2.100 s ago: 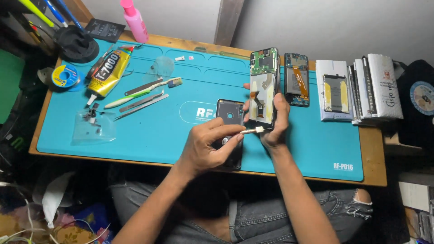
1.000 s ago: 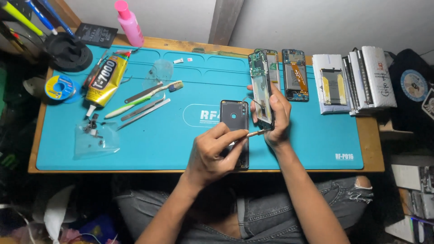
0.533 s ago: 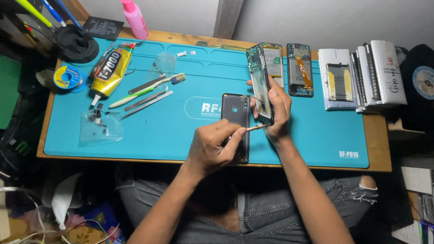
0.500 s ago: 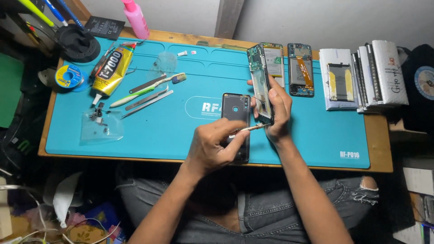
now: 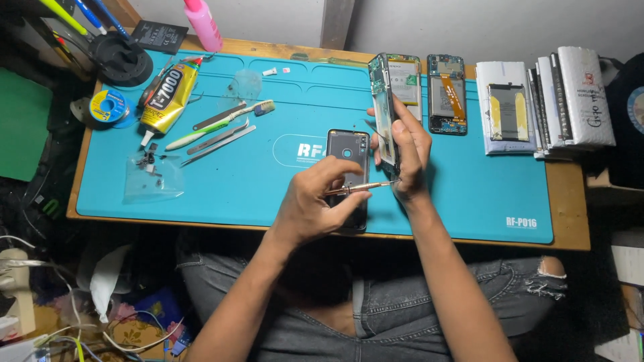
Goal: Repairing a mobile phone by connecting internal components like the motherboard and ribbon cables on a repair bench.
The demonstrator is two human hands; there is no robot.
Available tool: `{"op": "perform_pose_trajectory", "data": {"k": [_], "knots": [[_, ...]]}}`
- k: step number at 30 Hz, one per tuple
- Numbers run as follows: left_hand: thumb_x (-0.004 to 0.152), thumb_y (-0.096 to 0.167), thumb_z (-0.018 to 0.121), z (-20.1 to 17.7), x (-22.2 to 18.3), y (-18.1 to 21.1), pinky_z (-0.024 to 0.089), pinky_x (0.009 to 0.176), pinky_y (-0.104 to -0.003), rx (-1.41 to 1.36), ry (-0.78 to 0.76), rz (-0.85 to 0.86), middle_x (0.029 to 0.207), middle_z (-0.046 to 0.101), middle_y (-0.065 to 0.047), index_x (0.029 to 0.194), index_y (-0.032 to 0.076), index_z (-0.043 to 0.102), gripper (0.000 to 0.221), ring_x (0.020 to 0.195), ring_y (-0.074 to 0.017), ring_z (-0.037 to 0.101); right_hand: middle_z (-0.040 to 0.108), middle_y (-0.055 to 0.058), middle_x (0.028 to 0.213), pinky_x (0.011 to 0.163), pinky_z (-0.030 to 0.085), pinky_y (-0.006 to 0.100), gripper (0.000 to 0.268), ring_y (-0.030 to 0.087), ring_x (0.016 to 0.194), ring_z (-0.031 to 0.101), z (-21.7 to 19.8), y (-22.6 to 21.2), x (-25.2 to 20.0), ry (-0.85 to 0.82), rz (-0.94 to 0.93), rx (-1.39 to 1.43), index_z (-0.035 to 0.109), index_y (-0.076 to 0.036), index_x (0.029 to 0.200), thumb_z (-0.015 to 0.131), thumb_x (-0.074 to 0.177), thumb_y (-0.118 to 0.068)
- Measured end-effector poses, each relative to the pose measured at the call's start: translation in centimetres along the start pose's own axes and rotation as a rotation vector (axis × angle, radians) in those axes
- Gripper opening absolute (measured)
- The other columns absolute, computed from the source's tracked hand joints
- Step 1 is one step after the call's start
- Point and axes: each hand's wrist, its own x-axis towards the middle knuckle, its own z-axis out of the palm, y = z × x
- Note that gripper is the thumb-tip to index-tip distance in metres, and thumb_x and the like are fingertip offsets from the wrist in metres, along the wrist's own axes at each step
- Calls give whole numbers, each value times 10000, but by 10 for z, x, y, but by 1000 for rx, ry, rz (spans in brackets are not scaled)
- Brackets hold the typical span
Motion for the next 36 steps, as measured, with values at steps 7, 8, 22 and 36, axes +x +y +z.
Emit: {"op": "perform_pose_trajectory", "data": {"k": [7, 8, 22, 36], "knots": [[892, 140, 872, 1, -2, -12, 504, 540, -276, -90, 37, -49, 628, 600, -10, 935, 150, 804, 81, 575, -166, 619, 737, 292, 1210, 438, 563, 293, 686, 219, 717, 707, -3, 3, 4, 52, 39, 102, 538, 49, 1526, 499, 1053, -446], [900, 137, 868, 1, -2, -12, 501, 541, -271, -84, 50, -46, 624, 605, -15, 928, 151, 807, 69, 576, -166, 621, 742, 286, 1190, 432, 571, 291, 683, 218, 701, 711, -3, 4, 4, 63, 44, 124, 545, 44, 1520, 488, 1053, -452], [900, 98, 857, 3, -3, -7, 505, 526, -298, -11, 59, 10, 646, 596, -37, 941, 136, 792, 85, 563, -196, 627, 734, 287, 1217, 463, 586, 301, 681, 220, 731, 707, 1, 0, 2, 2, -6, 8, 530, 69, 1517, 476, 1062, -434], [929, 116, 839, 4, -7, -9, 572, 548, -342, 103, 56, 78, 701, 639, -16, 999, 175, 766, 117, 638, -256, 703, 723, 297, 1218, 466, 565, 275, 667, 200, 739, 689, 1, 0, 1, -27, -31, -12, 510, 93, 1525, 481, 1070, -394]]}}
